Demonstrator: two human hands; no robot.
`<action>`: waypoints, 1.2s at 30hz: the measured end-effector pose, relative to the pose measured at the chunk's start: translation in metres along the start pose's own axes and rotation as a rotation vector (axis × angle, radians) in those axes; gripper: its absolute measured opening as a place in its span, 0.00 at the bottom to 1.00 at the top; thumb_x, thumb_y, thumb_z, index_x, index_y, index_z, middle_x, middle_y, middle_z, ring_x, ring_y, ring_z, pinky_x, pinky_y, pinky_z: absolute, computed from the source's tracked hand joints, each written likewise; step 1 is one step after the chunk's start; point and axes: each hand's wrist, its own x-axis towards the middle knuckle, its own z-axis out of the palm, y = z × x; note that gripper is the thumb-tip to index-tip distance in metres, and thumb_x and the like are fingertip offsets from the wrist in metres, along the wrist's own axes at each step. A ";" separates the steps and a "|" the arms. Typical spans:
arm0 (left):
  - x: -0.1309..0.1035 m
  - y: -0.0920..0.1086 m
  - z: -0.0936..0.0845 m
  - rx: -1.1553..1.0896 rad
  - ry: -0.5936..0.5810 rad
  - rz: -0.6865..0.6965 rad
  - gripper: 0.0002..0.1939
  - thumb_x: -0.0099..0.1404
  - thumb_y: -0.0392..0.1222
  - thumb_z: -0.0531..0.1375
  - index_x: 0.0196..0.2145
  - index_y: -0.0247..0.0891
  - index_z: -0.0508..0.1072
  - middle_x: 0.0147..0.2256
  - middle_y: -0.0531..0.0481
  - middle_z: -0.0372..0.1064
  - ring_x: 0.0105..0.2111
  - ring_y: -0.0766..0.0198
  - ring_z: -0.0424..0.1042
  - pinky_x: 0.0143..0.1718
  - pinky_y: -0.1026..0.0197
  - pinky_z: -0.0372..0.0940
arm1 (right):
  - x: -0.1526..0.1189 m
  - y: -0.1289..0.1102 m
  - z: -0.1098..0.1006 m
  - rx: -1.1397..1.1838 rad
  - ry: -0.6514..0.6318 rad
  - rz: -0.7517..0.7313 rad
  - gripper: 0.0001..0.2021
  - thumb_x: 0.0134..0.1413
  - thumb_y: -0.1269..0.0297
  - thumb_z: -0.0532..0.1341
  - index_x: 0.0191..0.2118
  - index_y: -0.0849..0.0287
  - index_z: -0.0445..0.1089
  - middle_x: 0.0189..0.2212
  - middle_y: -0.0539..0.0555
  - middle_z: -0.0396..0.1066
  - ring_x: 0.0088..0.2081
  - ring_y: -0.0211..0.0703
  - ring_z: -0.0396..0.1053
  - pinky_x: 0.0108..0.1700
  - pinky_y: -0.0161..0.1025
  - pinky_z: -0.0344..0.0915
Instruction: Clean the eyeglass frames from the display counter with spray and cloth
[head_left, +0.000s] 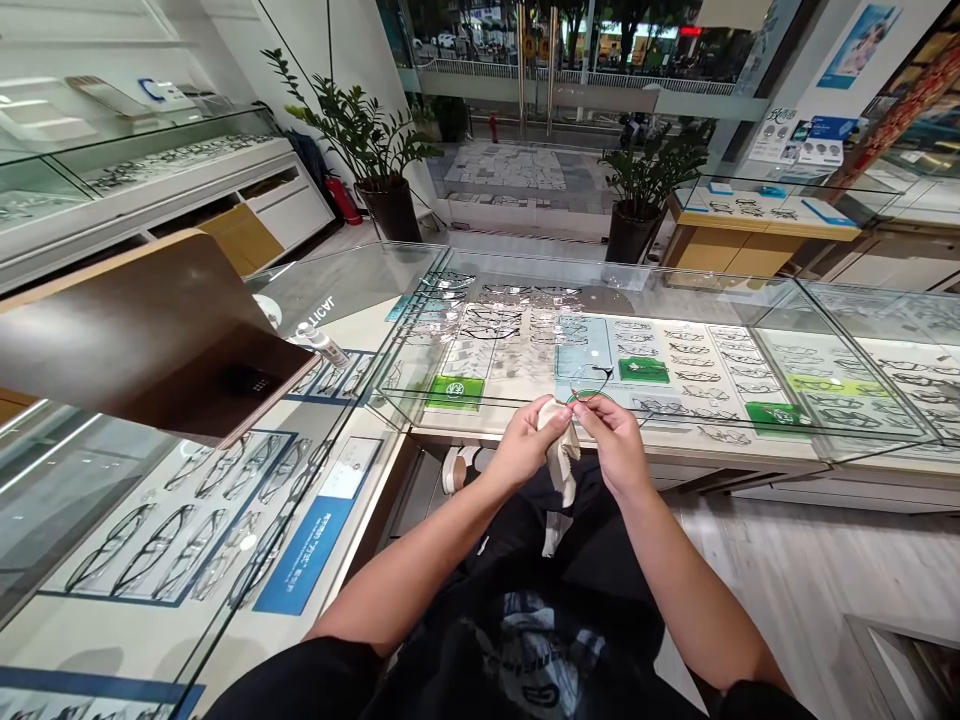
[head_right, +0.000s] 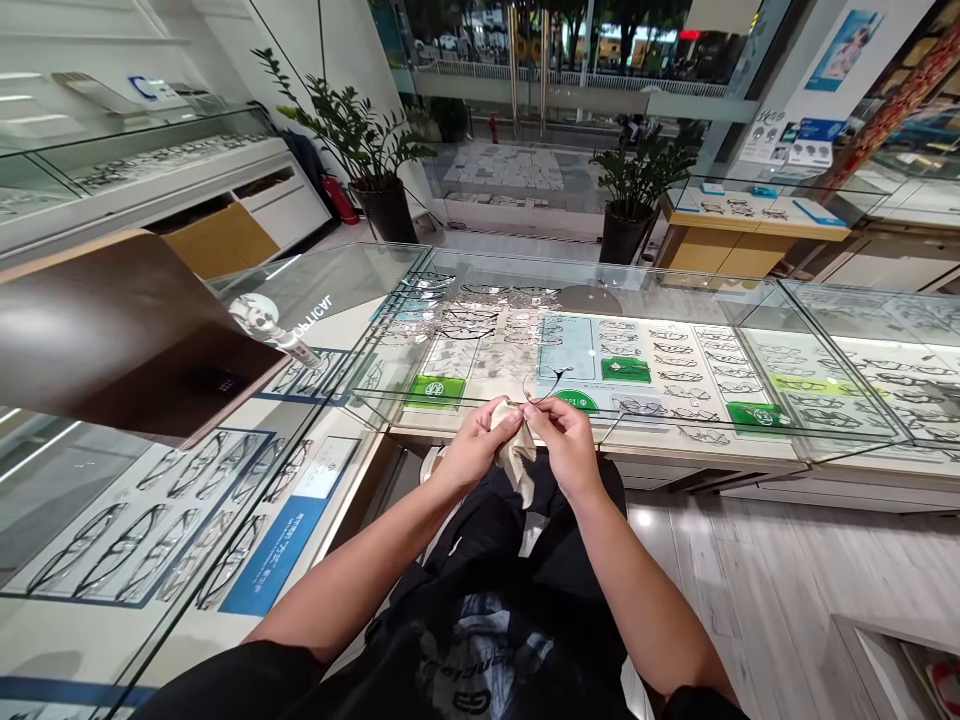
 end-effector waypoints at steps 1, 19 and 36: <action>0.000 0.000 0.001 0.004 0.018 0.013 0.26 0.60 0.61 0.73 0.30 0.36 0.70 0.25 0.56 0.63 0.25 0.70 0.59 0.30 0.66 0.57 | 0.000 0.001 0.001 0.000 0.007 -0.010 0.13 0.54 0.50 0.74 0.36 0.54 0.80 0.36 0.53 0.80 0.40 0.45 0.76 0.46 0.42 0.72; 0.029 -0.001 -0.065 -0.096 0.238 -0.140 0.27 0.57 0.63 0.74 0.34 0.34 0.79 0.27 0.48 0.76 0.26 0.65 0.73 0.29 0.64 0.69 | 0.008 -0.048 -0.036 -0.186 0.152 -0.275 0.12 0.60 0.51 0.72 0.41 0.54 0.79 0.38 0.55 0.81 0.39 0.46 0.76 0.43 0.44 0.71; 0.017 0.028 -0.052 0.048 -0.306 -0.710 0.21 0.51 0.52 0.80 0.24 0.35 0.78 0.15 0.54 0.65 0.11 0.74 0.52 0.10 0.68 0.42 | -0.014 -0.045 -0.027 -1.177 -0.659 -1.040 0.14 0.73 0.72 0.54 0.48 0.53 0.77 0.32 0.54 0.79 0.35 0.47 0.64 0.40 0.48 0.54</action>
